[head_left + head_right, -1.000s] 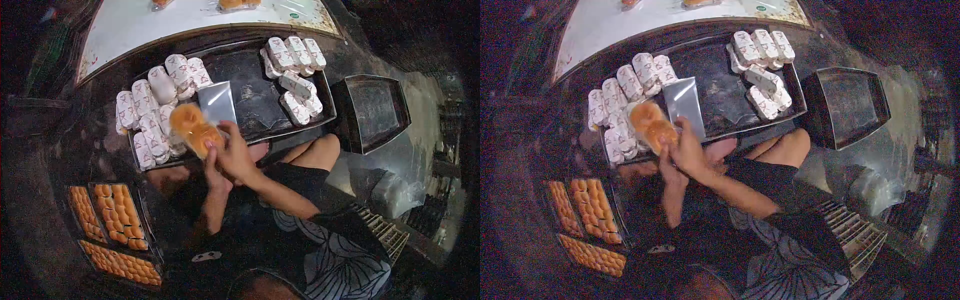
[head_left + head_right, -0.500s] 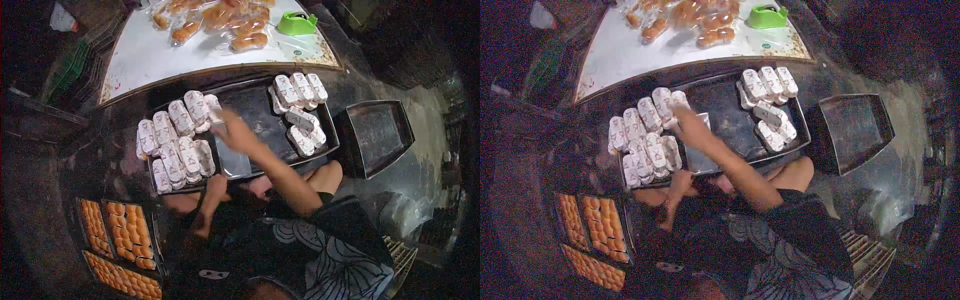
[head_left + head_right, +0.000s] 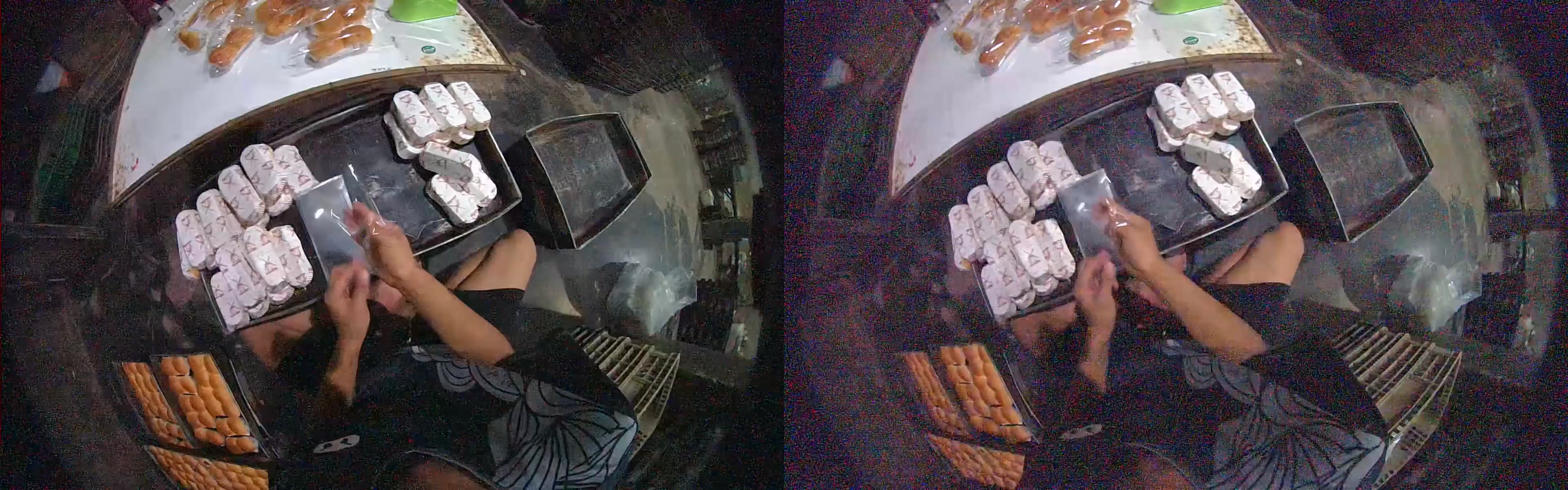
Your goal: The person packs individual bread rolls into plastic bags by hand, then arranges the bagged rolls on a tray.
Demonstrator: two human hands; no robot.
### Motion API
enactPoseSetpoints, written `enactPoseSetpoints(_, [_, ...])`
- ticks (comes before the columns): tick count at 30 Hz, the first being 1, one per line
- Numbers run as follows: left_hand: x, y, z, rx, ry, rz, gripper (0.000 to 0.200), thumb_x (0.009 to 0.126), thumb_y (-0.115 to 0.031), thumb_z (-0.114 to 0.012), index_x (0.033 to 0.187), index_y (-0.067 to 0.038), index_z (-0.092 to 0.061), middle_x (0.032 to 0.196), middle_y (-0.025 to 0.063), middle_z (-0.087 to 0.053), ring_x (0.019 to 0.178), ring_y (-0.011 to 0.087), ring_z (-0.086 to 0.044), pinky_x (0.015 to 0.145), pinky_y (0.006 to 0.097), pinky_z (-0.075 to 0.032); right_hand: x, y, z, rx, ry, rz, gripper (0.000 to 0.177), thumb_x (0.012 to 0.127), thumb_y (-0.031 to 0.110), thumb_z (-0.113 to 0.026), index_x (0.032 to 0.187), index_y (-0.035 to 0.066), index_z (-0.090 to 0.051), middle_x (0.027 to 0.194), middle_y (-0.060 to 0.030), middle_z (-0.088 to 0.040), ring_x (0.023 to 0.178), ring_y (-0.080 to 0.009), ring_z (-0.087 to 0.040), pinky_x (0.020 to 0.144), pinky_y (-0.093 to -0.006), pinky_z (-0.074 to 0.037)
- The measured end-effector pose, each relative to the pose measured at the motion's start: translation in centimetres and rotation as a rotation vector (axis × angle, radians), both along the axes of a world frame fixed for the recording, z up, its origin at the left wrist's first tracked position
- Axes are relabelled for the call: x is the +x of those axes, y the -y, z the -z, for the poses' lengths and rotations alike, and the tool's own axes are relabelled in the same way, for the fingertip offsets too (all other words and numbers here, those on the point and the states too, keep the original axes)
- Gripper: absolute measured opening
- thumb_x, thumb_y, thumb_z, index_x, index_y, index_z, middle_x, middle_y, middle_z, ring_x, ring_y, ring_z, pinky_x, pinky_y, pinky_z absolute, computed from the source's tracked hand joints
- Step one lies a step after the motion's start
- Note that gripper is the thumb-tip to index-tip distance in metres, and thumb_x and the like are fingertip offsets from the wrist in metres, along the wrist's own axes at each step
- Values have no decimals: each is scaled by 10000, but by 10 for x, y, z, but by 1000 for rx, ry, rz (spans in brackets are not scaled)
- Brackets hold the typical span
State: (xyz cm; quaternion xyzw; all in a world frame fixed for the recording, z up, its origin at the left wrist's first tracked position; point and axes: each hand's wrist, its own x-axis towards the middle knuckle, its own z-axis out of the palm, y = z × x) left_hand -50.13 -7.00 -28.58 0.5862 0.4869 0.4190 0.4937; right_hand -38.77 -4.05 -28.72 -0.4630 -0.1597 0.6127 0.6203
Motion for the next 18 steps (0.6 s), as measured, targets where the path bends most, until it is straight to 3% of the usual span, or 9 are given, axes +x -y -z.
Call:
enactPoseSetpoints(2, [13,-15,24,-320,570,-353,434,841,-171,-476,1240,-94,-325,799,100,-568,738,217,-558,658,305,-467,4,3,18,2,104,-121,376,861,240,-446,1202,85,-406,1059,-129,-521,984,-237,-501,852,-347,-392])
enactPoseSetpoints(3, [-1,-26,27,-316,574,-365,434,841,-171,-476,1240,-94,-325,799,100,-568,738,217,-558,658,305,-467,9,4,28,14,209,-236,379,852,222,-455,1200,81,-403,1093,-137,-499,1007,-252,-486,864,-352,-385])
enactPoseSetpoints(5, [-35,-49,32,-809,902,119,360,836,-249,-505,1130,-55,-430,894,76,-557,804,186,-548,693,332,-456,22,7,48,39,422,-464,386,835,186,-474,1196,72,-397,1161,-154,-453,1055,-283,-454,889,-363,-369])
enactPoseSetpoints(7, [-34,-56,27,-750,925,-84,356,842,-257,-490,1133,-63,-427,883,69,-547,822,186,-542,703,340,-457,30,11,44,72,624,-672,397,817,150,-492,1191,63,-391,1228,-170,-408,1102,-315,-423,913,-373,-354])
enactPoseSetpoints(9, [-34,-62,15,-620,956,-475,349,852,-273,-458,1140,-78,-423,861,55,-526,860,185,-528,725,354,-458,102,-17,56,-58,2034,-274,512,746,172,-559,1188,-12,-377,1223,-252,-373,1152,-354,-357,915,-411,-335])
enactPoseSetpoints(11, [-33,-61,-15,-534,953,-440,392,849,-270,-443,1190,-88,-381,938,77,-512,900,211,-510,763,384,-451,197,-42,102,-230,2467,-326,696,695,327,-626,1220,-26,-335,1241,-216,-375,1172,-334,-336,963,-416,-268])
enactPoseSetpoints(14, [-41,-59,-25,-525,1204,-295,450,833,-284,-434,1231,-99,-335,1066,106,-455,992,276,-470,850,468,-398,255,-69,73,-310,1904,-446,673,524,430,-733,1107,187,-500,1014,-108,-568,943,-298,-538,799,-385,-430])
enactPoseSetpoints(17, [-51,-61,-36,-476,1186,-376,446,828,-262,-429,1232,-99,-330,1101,119,-433,1040,307,-445,878,490,-373,257,-74,75,-444,2109,-712,750,605,434,-697,1171,52,-386,921,-167,-586,850,-309,-570,727,-393,-448])
enactPoseSetpoints(18, [-58,-62,-39,-480,1195,-389,442,824,-240,-423,1232,-97,-329,1122,132,-422,1068,327,-424,898,508,-353,269,-66,95,-160,2209,-631,833,621,437,-689,1209,-8,-302,931,-208,-574,849,-322,-569,717,-395,-451])
